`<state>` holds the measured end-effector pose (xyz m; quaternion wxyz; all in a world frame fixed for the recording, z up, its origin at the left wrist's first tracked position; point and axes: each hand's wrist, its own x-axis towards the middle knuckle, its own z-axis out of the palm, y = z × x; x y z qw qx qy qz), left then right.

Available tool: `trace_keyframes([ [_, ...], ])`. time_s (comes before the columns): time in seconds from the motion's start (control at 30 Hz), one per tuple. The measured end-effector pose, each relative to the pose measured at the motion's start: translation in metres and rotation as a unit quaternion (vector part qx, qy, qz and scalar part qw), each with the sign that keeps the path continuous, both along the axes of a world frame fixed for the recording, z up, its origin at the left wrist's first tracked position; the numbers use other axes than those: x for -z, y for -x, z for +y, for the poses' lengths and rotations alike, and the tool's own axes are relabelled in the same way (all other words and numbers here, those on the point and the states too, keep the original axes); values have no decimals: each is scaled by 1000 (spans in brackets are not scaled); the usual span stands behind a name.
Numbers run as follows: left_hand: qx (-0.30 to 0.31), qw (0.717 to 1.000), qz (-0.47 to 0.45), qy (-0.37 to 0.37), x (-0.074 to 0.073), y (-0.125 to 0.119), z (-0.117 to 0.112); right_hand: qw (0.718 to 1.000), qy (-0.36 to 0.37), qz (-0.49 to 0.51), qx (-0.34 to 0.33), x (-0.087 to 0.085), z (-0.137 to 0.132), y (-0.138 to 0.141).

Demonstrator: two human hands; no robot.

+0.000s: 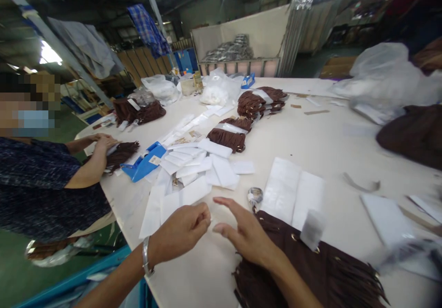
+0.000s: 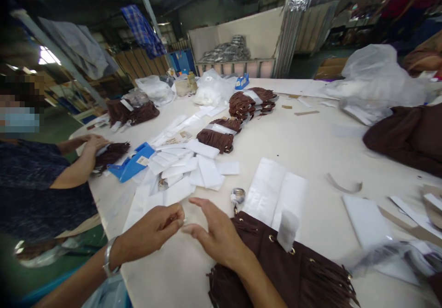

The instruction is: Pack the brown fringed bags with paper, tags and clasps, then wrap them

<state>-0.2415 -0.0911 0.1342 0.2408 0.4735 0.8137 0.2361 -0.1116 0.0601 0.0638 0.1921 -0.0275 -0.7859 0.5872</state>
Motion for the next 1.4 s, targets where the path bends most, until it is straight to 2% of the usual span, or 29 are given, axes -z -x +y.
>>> trace_keyframes([
  [0.1, 27, 1000, -15, -2, -3, -8, 13, 983, 158, -17, -91, -1, -11, 1],
  [0.17, 15, 999, -31, -14, -1, -13, 19, 974, 207, -36, -88, 1, -10, 0],
  [0.23, -12, 999, -27, -23, 4, -18, 23, 979, 190, -49, -57, 3, -3, -3],
  [0.37, -77, 996, 24, -42, 24, -40, 26, 993, 91, -74, 6, 2, 18, -11],
  [0.43, -120, 986, 54, -103, 41, -60, 28, 994, 53, -82, 55, 0, 29, -13],
  [0.47, -122, 980, 70, -143, 51, -71, 29, 992, 41, -87, 87, -1, 34, -15],
  [0.5, -100, 975, 87, -178, 63, -83, 30, 987, 34, -94, 124, -2, 38, -17],
  [0.53, -50, 973, 107, -198, 76, -93, 32, 981, 31, -102, 163, -5, 42, -19],
  [0.63, 106, 967, 162, -167, 118, -116, 35, 953, -16, -128, 274, -17, 47, -31],
  [0.7, 153, 965, 173, -127, 140, -119, 36, 928, -97, -125, 338, -28, 47, -39],
  [0.77, 164, 968, 154, -113, 150, -115, 34, 905, -163, -106, 379, -34, 46, -43],
  [0.8, 166, 970, 130, -117, 149, -110, 34, 902, -172, -97, 385, -35, 46, -43],
  [0.87, 143, 976, 57, -153, 138, -98, 36, 915, -143, -88, 366, -30, 46, -39],
  [0.93, 43, 978, -56, -196, 116, -84, 42, 935, -87, -95, 330, -21, 49, -32],
  [1.0, -87, 951, -194, -222, 94, -70, 54, 948, -47, -100, 298, -10, 51, -26],
  [1.03, -126, 930, -262, -224, 84, -63, 62, 953, -39, -96, 284, -6, 51, -23],
  [1.07, -140, 910, -323, -217, 76, -56, 70, 958, -38, -89, 269, -3, 51, -22],
  [1.13, -117, 884, -414, -185, 67, -43, 85, 968, -50, -62, 237, 0, 51, -21],
  [1.2, -83, 873, -460, -142, 65, -35, 97, 975, -72, -28, 210, -1, 51, -22],
  [1.3, -53, 868, -481, -108, 68, -29, 103, 976, -103, 14, 190, 0, 52, -23],
  [1.4, -22, 871, -481, -91, 77, -23, 101, 974, -139, 56, 169, 10, 56, -22],
])
